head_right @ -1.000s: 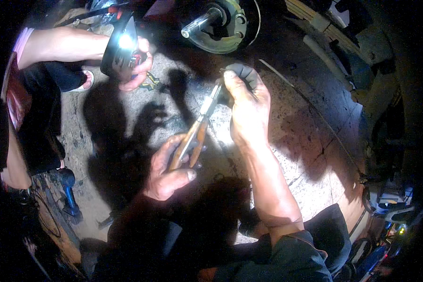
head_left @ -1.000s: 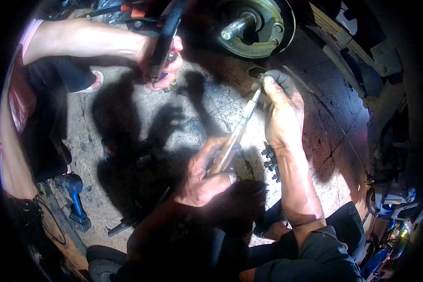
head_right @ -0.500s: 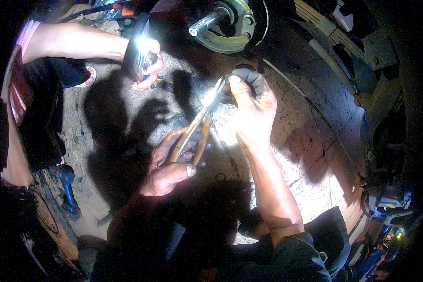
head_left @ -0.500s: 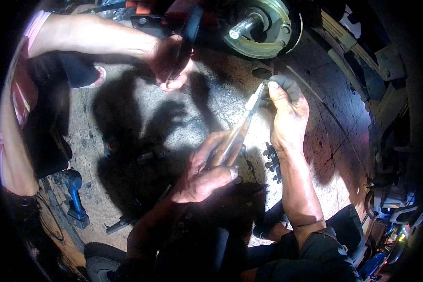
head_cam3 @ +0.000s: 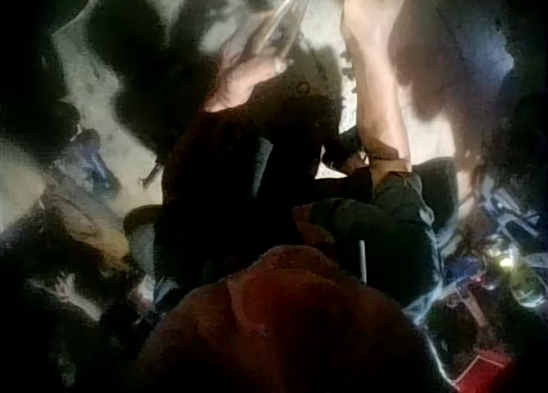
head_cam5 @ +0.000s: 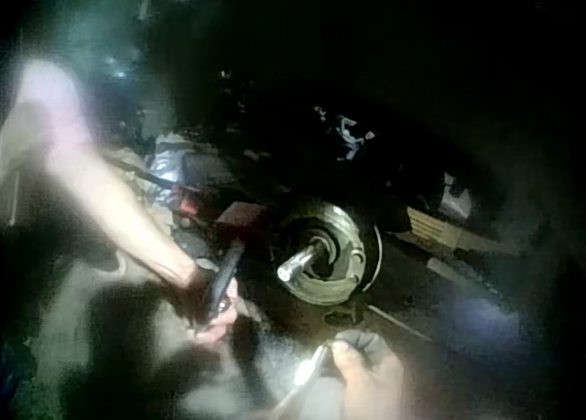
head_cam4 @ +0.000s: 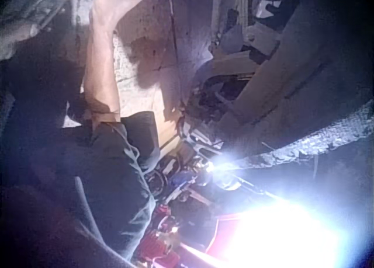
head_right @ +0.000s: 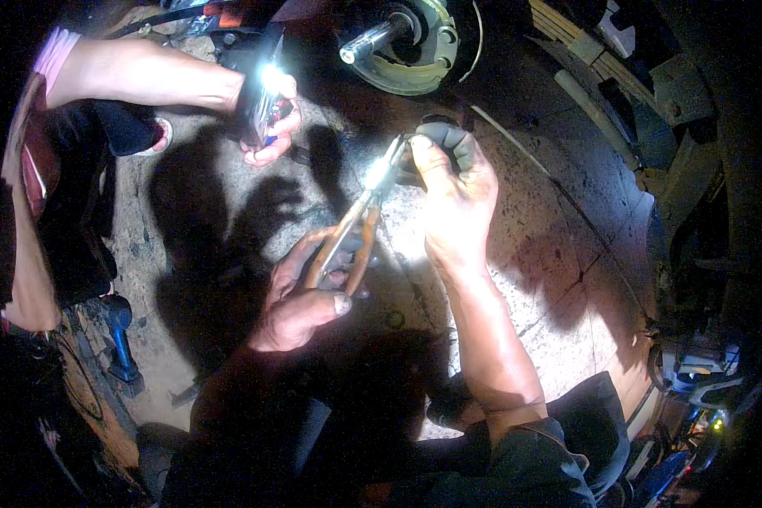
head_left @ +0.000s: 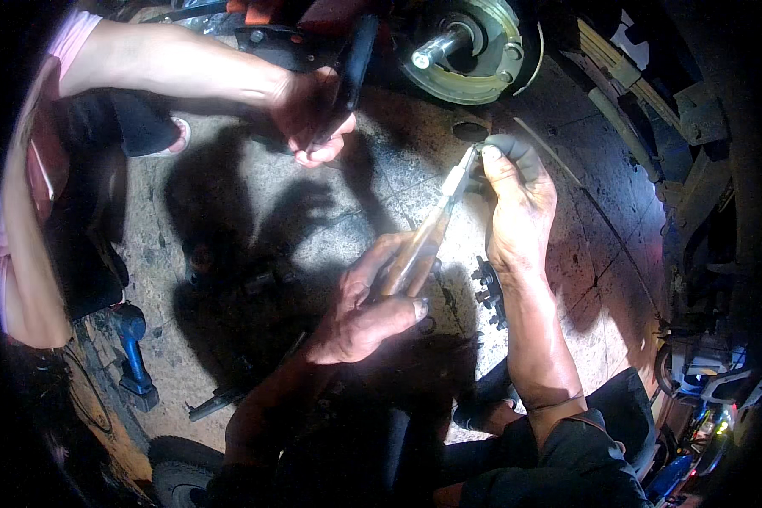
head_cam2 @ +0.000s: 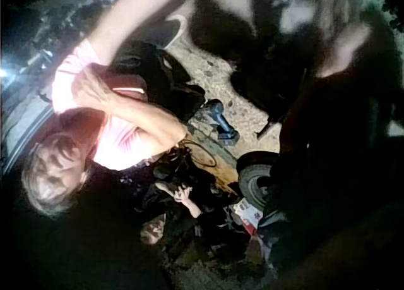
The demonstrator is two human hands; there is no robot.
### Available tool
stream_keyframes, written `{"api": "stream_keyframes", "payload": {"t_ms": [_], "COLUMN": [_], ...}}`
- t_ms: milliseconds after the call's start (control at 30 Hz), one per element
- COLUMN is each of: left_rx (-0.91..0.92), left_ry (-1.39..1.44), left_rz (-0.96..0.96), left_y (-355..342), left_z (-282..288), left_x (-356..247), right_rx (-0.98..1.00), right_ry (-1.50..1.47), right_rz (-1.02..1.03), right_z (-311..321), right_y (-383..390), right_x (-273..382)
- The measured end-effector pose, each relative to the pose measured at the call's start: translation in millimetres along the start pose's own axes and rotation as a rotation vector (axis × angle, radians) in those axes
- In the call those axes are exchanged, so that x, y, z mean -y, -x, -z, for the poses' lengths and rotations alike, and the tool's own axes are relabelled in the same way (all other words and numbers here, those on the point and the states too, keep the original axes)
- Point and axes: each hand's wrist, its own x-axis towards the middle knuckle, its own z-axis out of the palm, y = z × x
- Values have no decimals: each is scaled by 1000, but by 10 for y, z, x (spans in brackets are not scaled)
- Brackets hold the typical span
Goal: The person assembles brake shoes with springs by hand, mounts them onto the wheel hub assembly, taps the components with a hammer, and fastens small hardware using pliers.
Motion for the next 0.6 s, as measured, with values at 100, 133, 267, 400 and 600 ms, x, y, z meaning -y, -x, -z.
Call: {"api": "stream_keyframes", "payload": {"t_ms": [100,133,267,400,600], "left_rx": [-10,-18,-35,-21,-21], "left_ry": [-45,-80,-51,-138,-133], "left_rz": [-6,0,-7,-36,-44], "left_y": [-3,-2,-1,-21,-22], "left_z": [19,21,10,6,21], "left_x": [-1,-5,14,14,41], "right_rx": [8,14,12,0,13], "right_ry": [-12,-10,-3,-16,25], "right_rz": [5,10,26,8,41], "right_z": [6,5,9,21,25], "right_y": [3,6,1,-4,6], "right_x": [8,12,3,4,12]}}
